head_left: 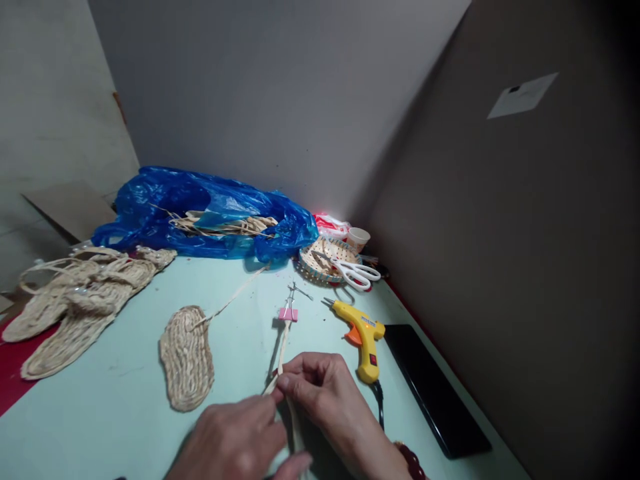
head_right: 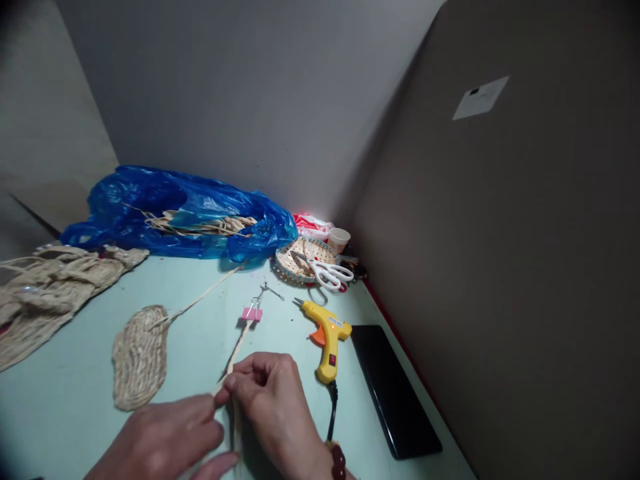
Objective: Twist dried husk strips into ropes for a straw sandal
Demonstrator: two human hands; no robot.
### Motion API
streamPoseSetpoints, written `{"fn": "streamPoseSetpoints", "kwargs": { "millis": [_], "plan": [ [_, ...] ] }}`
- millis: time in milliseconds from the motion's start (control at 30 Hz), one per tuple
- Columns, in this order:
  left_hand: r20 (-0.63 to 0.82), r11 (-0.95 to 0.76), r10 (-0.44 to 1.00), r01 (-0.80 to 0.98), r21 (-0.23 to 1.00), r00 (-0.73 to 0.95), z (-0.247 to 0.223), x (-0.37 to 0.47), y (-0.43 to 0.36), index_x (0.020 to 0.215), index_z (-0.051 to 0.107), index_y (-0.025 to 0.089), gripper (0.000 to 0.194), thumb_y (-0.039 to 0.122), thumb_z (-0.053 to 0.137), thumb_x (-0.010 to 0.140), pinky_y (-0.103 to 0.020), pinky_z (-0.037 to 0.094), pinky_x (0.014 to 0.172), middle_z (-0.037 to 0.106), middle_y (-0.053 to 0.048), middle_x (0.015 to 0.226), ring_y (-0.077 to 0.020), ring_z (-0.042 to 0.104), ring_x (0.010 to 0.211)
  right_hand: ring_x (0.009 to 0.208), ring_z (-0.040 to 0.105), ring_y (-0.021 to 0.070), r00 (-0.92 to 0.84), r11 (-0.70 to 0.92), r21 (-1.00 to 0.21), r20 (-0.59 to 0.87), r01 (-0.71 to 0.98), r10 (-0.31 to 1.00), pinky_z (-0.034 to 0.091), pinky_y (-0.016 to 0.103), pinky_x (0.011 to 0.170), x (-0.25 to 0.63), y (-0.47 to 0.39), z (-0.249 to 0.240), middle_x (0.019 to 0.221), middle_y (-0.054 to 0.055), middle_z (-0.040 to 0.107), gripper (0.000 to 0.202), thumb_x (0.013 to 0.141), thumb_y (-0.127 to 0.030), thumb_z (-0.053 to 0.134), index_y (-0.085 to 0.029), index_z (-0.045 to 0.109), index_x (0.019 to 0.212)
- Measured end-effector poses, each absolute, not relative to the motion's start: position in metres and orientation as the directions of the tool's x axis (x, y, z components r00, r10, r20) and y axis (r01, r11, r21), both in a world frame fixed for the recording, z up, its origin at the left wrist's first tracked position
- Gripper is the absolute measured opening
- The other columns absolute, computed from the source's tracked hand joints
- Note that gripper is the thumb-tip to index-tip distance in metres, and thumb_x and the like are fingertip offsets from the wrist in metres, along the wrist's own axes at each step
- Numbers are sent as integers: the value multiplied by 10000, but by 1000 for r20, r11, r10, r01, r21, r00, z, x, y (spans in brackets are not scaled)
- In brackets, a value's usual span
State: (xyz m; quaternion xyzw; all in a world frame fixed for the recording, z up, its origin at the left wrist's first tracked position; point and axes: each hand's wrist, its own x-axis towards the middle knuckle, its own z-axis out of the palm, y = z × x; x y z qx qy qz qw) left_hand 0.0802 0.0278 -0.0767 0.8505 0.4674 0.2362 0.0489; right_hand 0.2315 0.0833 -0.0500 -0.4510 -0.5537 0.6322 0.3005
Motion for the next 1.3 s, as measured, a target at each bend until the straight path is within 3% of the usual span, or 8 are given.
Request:
{"fn": "streamPoseSetpoints", "kwargs": {
  "millis": [133,233,367,433,533,700,1067,1300],
  "plan": [
    [28,-56,998,592,804,56,-53,74,52,830,601,221,260,422,459,915,-282,464,658,655,-22,797,-179,616,704,467,292,76,-410,-191,-975,-220,112,885,238,218,484,232,82,-45,451,-57,422,206,739,-300,679,-128,672,627],
    [-269,220,943,240,946,194,-56,74,69,845,552,206,311,516,533,825,-216,362,432,602,21,671,-118,522,479,438,251,72,-442,-172,-982,-190,80,877,247,221,485,233,82,-48,430,-70,385,202,790,-261,617,-135,688,650],
    [-389,363,869,140,921,307,-68,74,74,647,479,204,383,546,535,811,-209,103,352,378,104,459,-44,190,335,484,357,86,-480,-76,-982,-152,174,864,282,220,510,237,83,-50,520,-35,507,207,825,-190,540,-144,693,694],
    [-343,302,891,177,937,298,-68,73,71,646,510,193,350,487,541,835,-203,171,395,329,106,466,-67,232,403,542,421,100,-468,65,-941,-106,333,877,299,224,541,240,82,-46,569,-18,557,228,840,-176,522,-156,681,678],
    [-237,157,940,307,939,246,-66,72,66,683,519,194,275,401,505,864,-232,336,574,457,46,619,-126,416,609,581,464,113,-466,253,-808,-30,532,884,307,234,572,244,77,-39,596,-9,583,256,878,-195,492,-173,646,675],
    [-215,85,966,606,791,145,-67,73,61,665,430,227,299,427,409,886,-290,312,616,445,47,633,-170,442,645,493,395,106,-449,352,-645,15,679,893,241,248,503,244,68,-35,550,-18,524,216,875,-213,472,-189,541,672],
    [-251,167,946,359,918,203,-65,71,59,649,433,220,252,421,460,799,-264,263,550,365,70,600,-134,338,590,501,300,83,-571,382,-750,8,539,821,241,198,467,234,55,-37,559,-53,383,204,881,-204,429,-195,435,677],
    [-388,365,888,136,921,248,-61,69,57,690,473,214,226,400,526,807,-251,79,426,289,131,454,-74,153,418,429,366,119,-737,828,-267,377,493,560,134,280,411,232,59,-82,599,1,591,184,717,-108,483,-145,589,862]
  ]
}}
